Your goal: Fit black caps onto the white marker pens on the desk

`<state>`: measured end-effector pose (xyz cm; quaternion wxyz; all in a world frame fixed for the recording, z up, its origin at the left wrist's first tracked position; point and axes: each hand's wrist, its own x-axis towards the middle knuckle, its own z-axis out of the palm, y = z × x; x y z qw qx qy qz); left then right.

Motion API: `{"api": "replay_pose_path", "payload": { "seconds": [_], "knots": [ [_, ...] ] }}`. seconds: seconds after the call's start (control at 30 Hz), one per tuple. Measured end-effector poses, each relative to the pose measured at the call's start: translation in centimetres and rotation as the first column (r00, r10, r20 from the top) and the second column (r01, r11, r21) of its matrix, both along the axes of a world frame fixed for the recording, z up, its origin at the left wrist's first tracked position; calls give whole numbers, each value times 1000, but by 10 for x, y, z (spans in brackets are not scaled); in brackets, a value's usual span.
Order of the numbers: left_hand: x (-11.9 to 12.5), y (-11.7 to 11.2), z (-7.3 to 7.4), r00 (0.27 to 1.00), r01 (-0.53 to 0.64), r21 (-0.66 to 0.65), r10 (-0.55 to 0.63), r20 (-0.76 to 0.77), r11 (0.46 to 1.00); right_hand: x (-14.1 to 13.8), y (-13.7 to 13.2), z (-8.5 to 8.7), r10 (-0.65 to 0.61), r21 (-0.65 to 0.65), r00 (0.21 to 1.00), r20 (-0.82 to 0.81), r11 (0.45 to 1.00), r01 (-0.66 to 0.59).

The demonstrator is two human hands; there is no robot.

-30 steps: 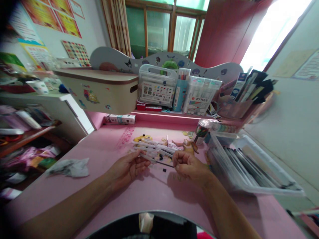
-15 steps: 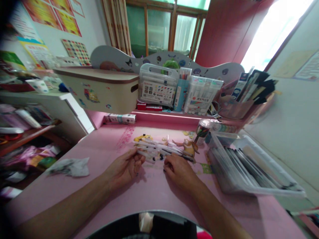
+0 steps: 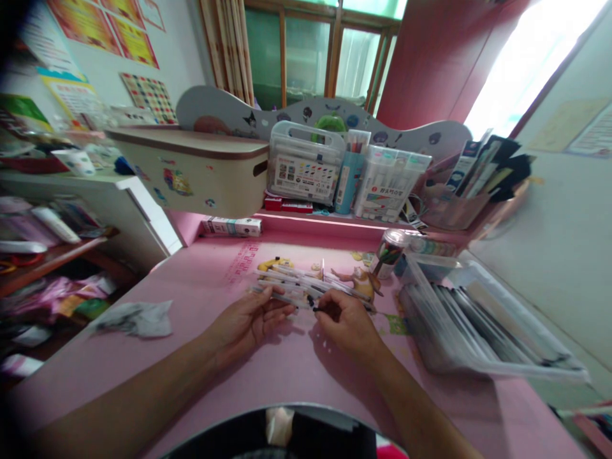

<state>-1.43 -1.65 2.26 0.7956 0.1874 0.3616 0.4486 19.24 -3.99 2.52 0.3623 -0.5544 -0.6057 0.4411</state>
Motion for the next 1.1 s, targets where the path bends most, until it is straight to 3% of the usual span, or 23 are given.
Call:
{"api": "replay_pose_path", "payload": {
  "seconds": [0.47, 0.7, 0.87, 1.0, 1.1],
  "knots": [
    [1, -1, -7, 999, 39, 64, -38, -11, 997, -3, -4, 2, 6, 35, 1000, -8, 999, -6],
    [2, -4, 1, 989, 72, 93, -58, -138, 993, -4, -8, 3, -18, 183, 976, 218, 983, -22],
    [0, -4, 1, 990, 81, 104, -68, -123, 991, -3, -8, 8, 22, 73, 990, 140, 997, -32],
    [-1, -4, -3, 995, 80, 132, -70, -76, 988, 1, -6, 12, 102, 124, 983, 155, 985, -122],
    [-2, -4, -5, 994, 98, 116, -92, -55, 988, 2, -7, 10, 76, 113, 991, 111, 990, -88]
  ]
}}
